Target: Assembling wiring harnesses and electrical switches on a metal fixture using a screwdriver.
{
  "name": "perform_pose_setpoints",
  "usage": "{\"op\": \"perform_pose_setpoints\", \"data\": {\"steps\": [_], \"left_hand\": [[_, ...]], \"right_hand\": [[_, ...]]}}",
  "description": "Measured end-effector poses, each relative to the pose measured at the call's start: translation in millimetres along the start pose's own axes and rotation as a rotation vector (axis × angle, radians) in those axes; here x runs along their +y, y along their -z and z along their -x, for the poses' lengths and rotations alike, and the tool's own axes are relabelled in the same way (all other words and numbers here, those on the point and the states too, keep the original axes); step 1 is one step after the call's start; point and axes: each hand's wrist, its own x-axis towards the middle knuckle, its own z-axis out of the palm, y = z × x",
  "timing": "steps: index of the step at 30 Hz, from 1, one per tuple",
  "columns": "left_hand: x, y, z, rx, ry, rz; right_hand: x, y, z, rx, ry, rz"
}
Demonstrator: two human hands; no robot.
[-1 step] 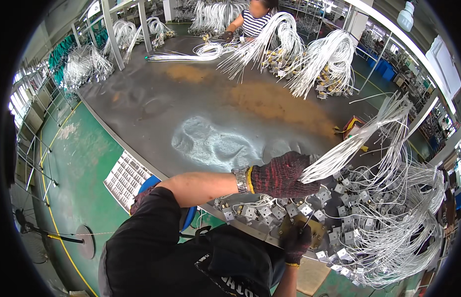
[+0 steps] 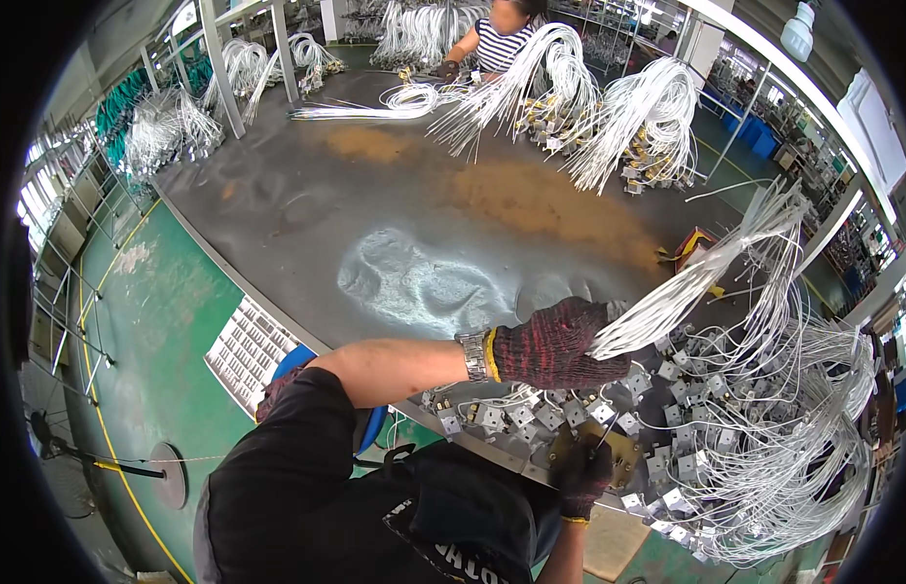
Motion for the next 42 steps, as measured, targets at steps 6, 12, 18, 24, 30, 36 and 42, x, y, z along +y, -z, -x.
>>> {"op": "perform_pose_setpoints", "data": {"steps": [6,12,18,24,30,36,42], "left_hand": [[2,-8,-1,0.206,-0.136,0.052],[26,17,-5,-0.154,0.085,0.12],[18,23,-3,-0.284,0.01,0.083],[13,23,-3,-0.408,0.017,0.082],[3,-9,7,-0.219,-0.014,0.079],[-16,-43,20,0.034,-0.111,-0.194],[-21,-61,23,0.255,-0.118,-0.399]], "right_hand": [[3,0,0,0.003,0.039,0.074],[0,0,0,-0.016,-0.036,0.044],[-4,-2,1,0.002,-0.009,0.024],[16,1,3,-0.064,-0.097,-0.118],[20,1,5,-0.064,-0.078,-0.09],[4,-2,3,-0.009,0.009,-0.034],[0,-2,2,-0.037,-0.063,-0.095]]}}
